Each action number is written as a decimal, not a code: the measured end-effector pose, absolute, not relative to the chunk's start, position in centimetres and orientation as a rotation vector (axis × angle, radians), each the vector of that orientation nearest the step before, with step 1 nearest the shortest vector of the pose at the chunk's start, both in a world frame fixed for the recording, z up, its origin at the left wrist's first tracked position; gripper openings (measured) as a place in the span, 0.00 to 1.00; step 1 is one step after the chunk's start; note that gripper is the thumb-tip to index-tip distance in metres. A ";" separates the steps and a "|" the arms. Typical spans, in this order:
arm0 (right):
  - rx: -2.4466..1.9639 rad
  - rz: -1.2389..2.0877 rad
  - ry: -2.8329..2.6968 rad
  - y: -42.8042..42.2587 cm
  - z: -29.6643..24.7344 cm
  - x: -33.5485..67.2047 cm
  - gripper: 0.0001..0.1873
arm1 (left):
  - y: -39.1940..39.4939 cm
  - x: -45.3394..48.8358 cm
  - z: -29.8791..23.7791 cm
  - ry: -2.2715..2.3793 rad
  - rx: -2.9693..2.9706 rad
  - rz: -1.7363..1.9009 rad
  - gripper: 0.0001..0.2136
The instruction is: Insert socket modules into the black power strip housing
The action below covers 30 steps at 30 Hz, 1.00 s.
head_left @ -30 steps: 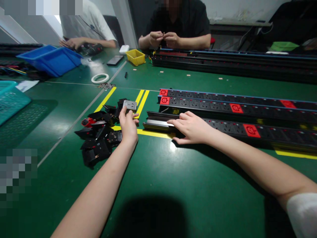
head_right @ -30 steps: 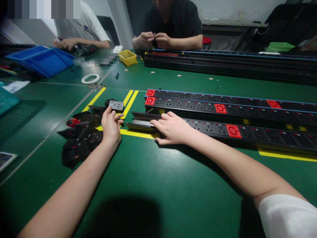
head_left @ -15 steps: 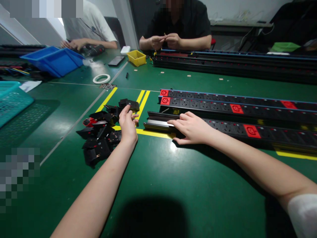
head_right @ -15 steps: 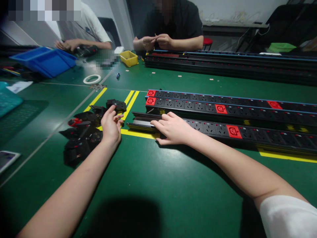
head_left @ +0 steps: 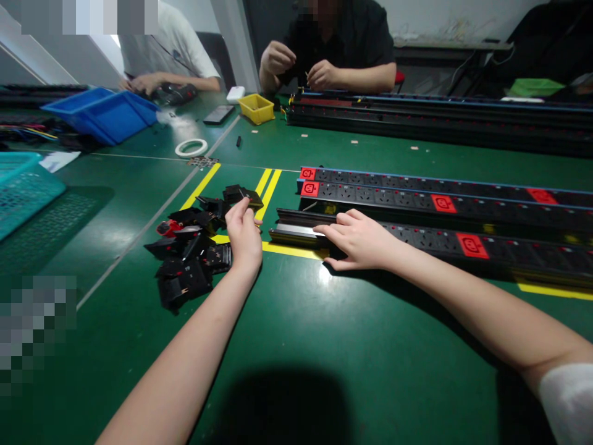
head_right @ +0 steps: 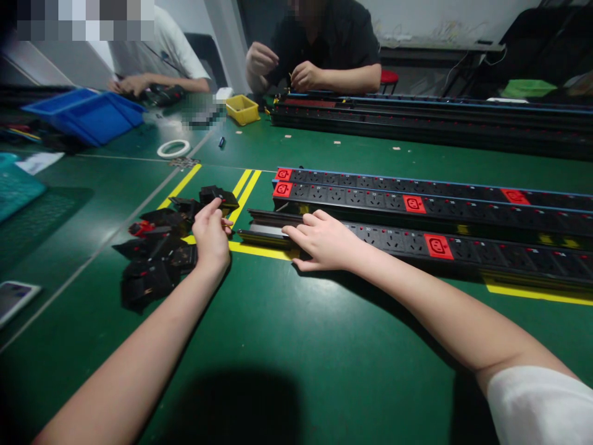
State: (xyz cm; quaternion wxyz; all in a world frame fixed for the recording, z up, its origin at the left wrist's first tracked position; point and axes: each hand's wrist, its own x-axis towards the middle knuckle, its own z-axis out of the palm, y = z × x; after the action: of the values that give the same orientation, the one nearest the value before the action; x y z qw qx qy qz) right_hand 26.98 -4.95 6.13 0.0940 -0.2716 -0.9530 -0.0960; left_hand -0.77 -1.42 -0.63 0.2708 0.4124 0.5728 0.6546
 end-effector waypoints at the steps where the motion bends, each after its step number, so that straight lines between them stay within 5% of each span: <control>1: -0.804 -0.286 -2.828 -4.9 6.1 27.0 0.30 | -1.5 -0.7 -0.8 1.564 1.129 1.778 0.19; 18: -0.775 -0.315 -2.841 -5.0 6.3 27.0 0.29 | -2.8 0.1 0.6 1.664 1.343 1.681 0.13; 26: -0.760 -0.344 -2.832 -5.0 6.2 26.9 0.29 | -2.0 -0.4 -0.3 1.692 1.334 1.516 0.31; 30: -0.754 -0.349 -2.833 -4.9 6.2 26.9 0.29 | -1.7 -0.3 -0.3 1.697 1.305 1.446 0.31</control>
State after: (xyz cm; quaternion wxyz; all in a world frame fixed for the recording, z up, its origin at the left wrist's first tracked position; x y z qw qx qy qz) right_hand 26.93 -4.95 6.18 0.0946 -0.2541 -0.9553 -0.1178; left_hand -0.28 -1.72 -0.31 0.2752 0.4857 0.6315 0.5381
